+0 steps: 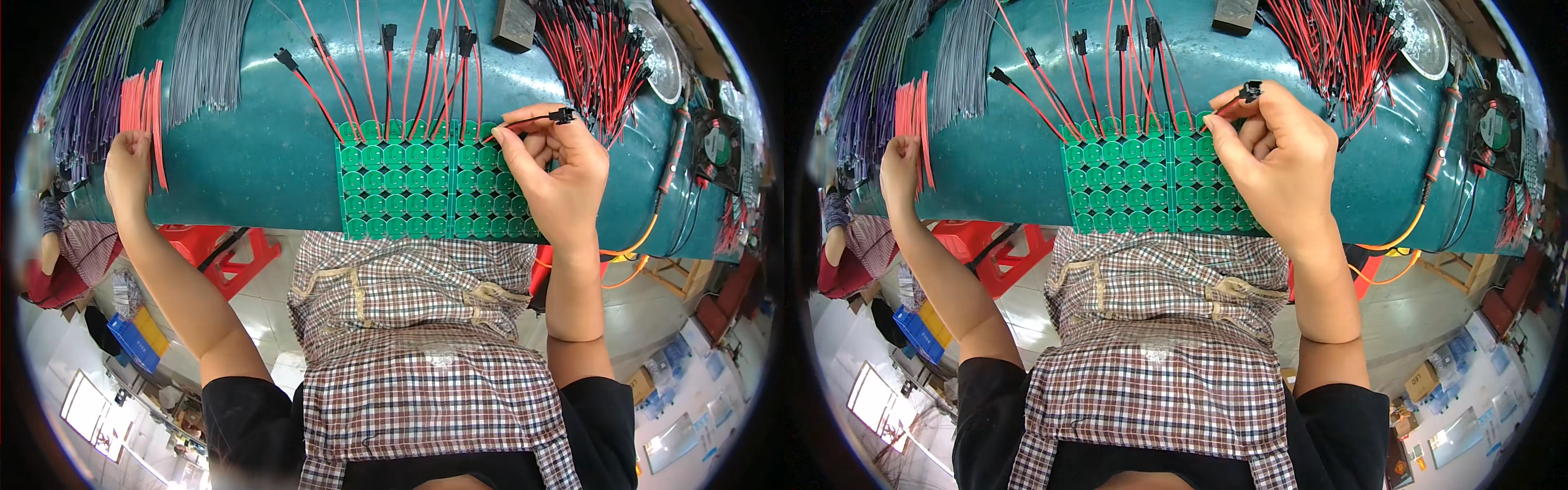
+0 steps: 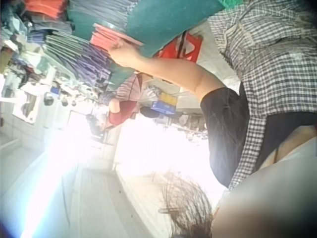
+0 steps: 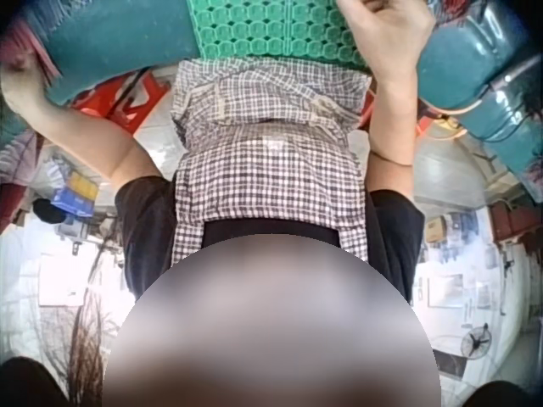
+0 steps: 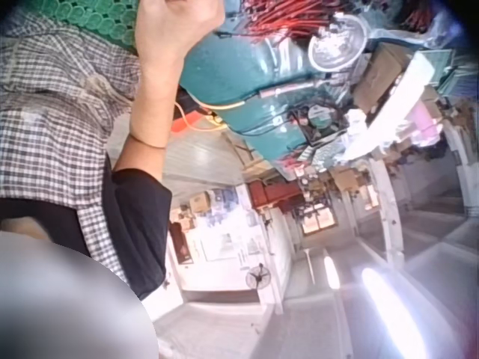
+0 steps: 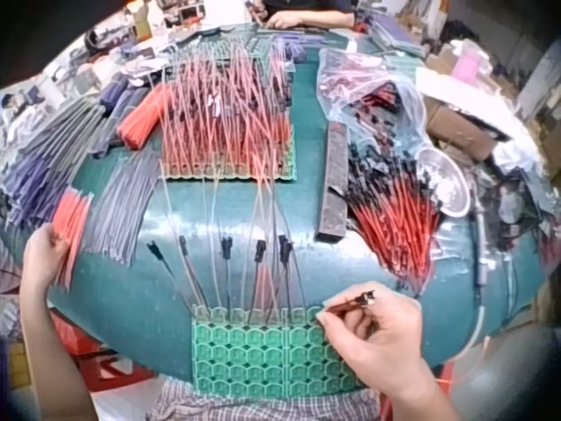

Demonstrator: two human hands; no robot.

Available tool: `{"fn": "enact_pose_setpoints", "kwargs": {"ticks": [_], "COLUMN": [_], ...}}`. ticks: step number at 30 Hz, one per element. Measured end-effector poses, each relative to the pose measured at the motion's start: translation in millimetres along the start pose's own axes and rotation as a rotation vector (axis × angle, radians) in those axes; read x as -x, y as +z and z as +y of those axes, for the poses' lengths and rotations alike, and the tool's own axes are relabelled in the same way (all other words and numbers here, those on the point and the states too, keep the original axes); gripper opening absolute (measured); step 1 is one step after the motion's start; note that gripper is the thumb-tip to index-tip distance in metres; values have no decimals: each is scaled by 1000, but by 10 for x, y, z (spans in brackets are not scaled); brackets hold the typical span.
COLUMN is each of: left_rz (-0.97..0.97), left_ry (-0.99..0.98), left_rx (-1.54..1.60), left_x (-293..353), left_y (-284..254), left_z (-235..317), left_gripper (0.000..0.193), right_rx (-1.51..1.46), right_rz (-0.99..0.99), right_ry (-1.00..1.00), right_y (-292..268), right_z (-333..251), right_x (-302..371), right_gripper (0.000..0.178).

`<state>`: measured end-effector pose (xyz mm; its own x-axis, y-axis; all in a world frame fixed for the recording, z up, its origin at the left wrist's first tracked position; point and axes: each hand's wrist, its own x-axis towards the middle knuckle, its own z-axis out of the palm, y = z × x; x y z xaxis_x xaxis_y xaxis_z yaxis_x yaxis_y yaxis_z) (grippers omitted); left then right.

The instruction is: Manually inserting wiring connectors into small electronic battery or circuit board components at a production line station.

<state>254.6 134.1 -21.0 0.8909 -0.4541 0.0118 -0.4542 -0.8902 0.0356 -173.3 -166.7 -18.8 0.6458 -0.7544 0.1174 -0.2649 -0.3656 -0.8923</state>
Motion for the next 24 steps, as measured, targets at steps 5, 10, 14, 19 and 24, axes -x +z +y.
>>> {"fn": "enact_pose_setpoints", "kwargs": {"ticks": [5,10,14,19,24], "left_rz": [-85,-77,-81,38,46], "left_ry": [1,39,7,-38,-61], "left_rx": [172,176,135,5,-22], "left_x": [-91,-64,-13,139,152], "left_y": [62,53,16,-183,-157], "left_z": [-145,-53,35,168,583], "left_gripper": [31,32,34,38,34], "right_rx": [129,161,27,-140,53], "right_rz": [-46,-104,-67,-30,-36], "right_ry": [-95,-157,-17,104,-32], "right_y": [-29,-29,4,48,44], "right_z": [-88,-127,-125,-92,-75], "right_x": [-48,-23,1,26,-62], "right_gripper": [16,28,35,32,15]}}
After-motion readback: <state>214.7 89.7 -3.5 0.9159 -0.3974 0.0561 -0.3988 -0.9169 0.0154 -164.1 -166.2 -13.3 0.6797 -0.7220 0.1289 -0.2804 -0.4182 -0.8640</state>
